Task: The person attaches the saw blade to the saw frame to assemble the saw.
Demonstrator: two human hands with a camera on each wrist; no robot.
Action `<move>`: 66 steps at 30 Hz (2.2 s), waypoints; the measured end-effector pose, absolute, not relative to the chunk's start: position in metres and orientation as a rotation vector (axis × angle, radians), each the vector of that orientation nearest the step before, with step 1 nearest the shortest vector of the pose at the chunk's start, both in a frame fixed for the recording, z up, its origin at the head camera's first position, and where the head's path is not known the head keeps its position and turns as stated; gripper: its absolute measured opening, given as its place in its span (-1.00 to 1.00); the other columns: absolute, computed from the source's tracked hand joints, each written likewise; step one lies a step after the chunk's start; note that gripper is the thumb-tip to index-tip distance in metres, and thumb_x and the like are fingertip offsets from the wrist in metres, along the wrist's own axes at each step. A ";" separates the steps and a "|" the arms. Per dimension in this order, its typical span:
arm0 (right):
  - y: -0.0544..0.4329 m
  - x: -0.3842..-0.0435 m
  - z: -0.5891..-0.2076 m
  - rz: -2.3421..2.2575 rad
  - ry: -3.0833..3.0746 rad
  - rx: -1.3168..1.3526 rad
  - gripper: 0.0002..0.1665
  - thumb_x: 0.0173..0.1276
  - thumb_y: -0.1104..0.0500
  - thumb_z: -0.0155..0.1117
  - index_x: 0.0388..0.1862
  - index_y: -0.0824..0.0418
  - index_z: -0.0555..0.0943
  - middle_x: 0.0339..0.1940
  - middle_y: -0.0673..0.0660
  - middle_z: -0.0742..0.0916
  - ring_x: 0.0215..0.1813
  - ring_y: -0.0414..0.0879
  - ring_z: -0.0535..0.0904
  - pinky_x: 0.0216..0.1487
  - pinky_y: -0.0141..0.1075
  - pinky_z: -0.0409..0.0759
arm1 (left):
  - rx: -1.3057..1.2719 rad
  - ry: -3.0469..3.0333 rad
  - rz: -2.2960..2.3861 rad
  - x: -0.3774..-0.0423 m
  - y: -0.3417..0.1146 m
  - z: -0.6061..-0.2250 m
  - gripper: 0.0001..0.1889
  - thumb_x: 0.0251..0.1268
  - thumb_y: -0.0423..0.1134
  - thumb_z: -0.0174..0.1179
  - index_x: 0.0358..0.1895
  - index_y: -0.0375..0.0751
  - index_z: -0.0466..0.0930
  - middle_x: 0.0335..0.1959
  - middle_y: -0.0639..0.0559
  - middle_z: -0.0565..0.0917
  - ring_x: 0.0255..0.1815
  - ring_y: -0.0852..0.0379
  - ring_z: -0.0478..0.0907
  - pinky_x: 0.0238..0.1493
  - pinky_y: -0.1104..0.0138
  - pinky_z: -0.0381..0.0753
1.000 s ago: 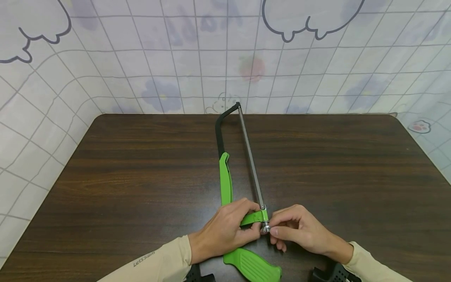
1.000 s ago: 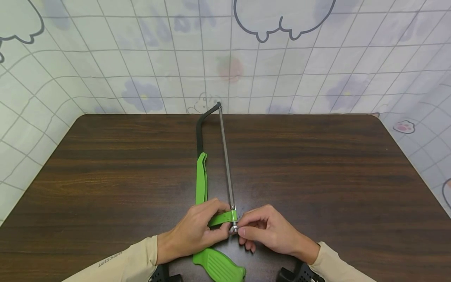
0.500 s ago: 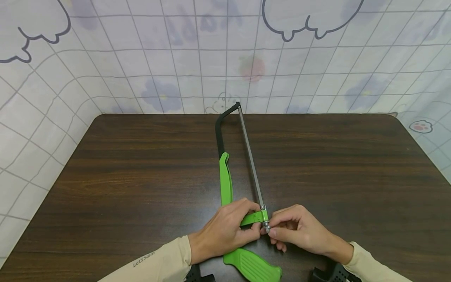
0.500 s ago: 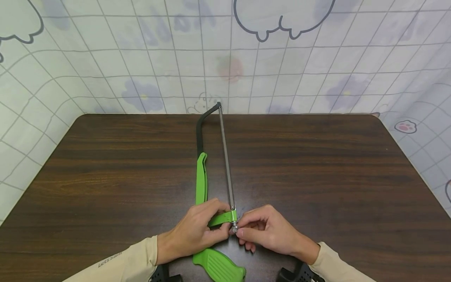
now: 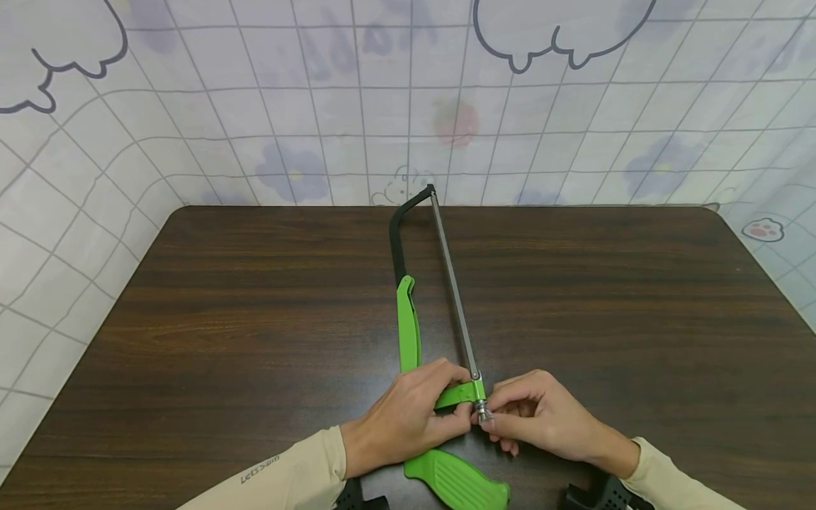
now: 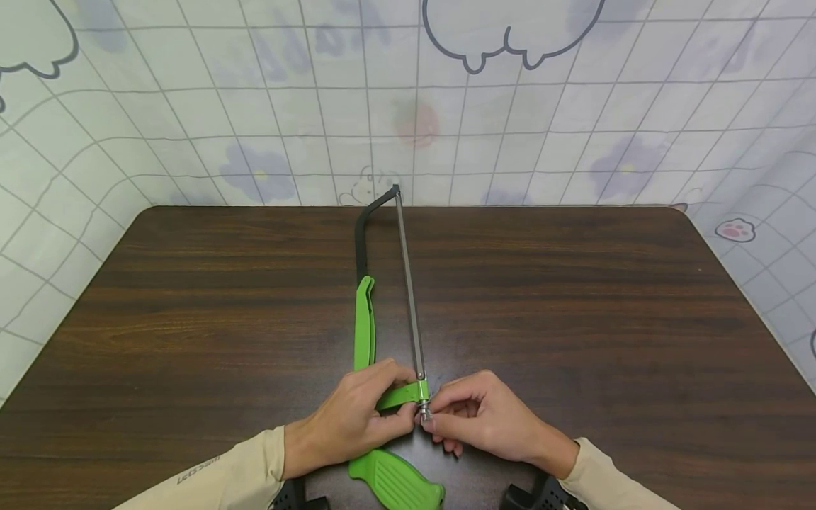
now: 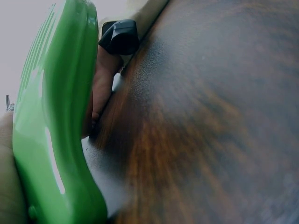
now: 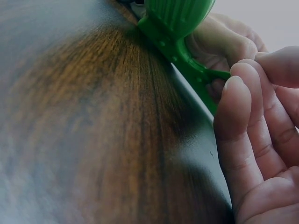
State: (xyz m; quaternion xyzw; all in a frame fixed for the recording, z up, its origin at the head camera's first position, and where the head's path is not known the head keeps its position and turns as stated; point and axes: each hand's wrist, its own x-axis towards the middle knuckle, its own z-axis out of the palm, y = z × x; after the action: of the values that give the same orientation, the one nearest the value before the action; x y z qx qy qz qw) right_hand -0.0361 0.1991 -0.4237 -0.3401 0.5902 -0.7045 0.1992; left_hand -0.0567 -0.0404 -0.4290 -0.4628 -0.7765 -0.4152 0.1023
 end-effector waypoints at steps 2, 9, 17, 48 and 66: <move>0.199 -0.036 -0.424 -1.969 1.656 -0.947 -0.75 0.39 0.64 0.07 -0.14 0.51 0.67 -0.43 0.47 0.61 -0.56 0.21 0.49 -0.54 -0.21 0.67 | -1.367 -2.292 -1.224 -0.057 -0.040 -0.429 -0.75 0.29 -0.39 0.27 0.00 -0.16 0.55 -0.24 0.11 0.64 -0.37 0.39 0.43 -0.29 0.75 0.42; 0.200 -0.035 -0.424 -1.958 1.682 -0.973 -0.74 0.35 0.64 0.14 -0.13 0.47 0.69 -0.46 0.40 0.60 -0.59 0.17 0.51 -0.57 -0.21 0.66 | -1.365 -2.294 -1.216 -0.057 -0.040 -0.428 -0.74 0.28 -0.40 0.27 0.00 -0.16 0.55 -0.24 0.11 0.64 -0.37 0.39 0.43 -0.30 0.75 0.42; 0.203 -0.036 -0.425 -1.954 1.682 -0.972 -0.78 0.38 0.60 0.15 -0.11 0.50 0.68 -0.47 0.38 0.60 -0.58 0.16 0.54 -0.55 -0.19 0.67 | -1.363 -2.299 -1.219 -0.057 -0.041 -0.428 -0.75 0.30 -0.38 0.27 0.01 -0.15 0.55 -0.25 0.12 0.64 -0.37 0.39 0.42 -0.29 0.74 0.41; 0.201 -0.038 -0.423 -1.967 1.607 -0.983 -0.72 0.50 0.58 -0.08 -0.23 0.53 0.62 -0.46 0.43 0.58 -0.56 0.20 0.51 -0.52 -0.18 0.69 | -1.349 -2.312 -1.222 -0.057 -0.040 -0.427 -0.76 0.30 -0.38 0.26 0.00 -0.13 0.55 -0.24 0.13 0.64 -0.35 0.40 0.42 -0.26 0.74 0.43; 0.201 -0.037 -0.420 -1.946 1.642 -0.957 -0.69 0.49 0.58 -0.09 -0.24 0.50 0.63 -0.46 0.42 0.60 -0.56 0.20 0.52 -0.51 -0.19 0.69 | -1.353 -2.314 -1.225 -0.057 -0.041 -0.426 -0.76 0.33 -0.37 0.24 0.02 -0.13 0.55 -0.25 0.13 0.63 -0.36 0.41 0.41 -0.28 0.74 0.40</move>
State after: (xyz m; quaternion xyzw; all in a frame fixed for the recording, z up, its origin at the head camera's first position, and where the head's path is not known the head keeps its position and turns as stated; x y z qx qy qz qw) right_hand -0.0375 0.2013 -0.4203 -0.3439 0.5903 -0.6996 0.2093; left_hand -0.0570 -0.0408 -0.4257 -0.4570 -0.7814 -0.4136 0.0969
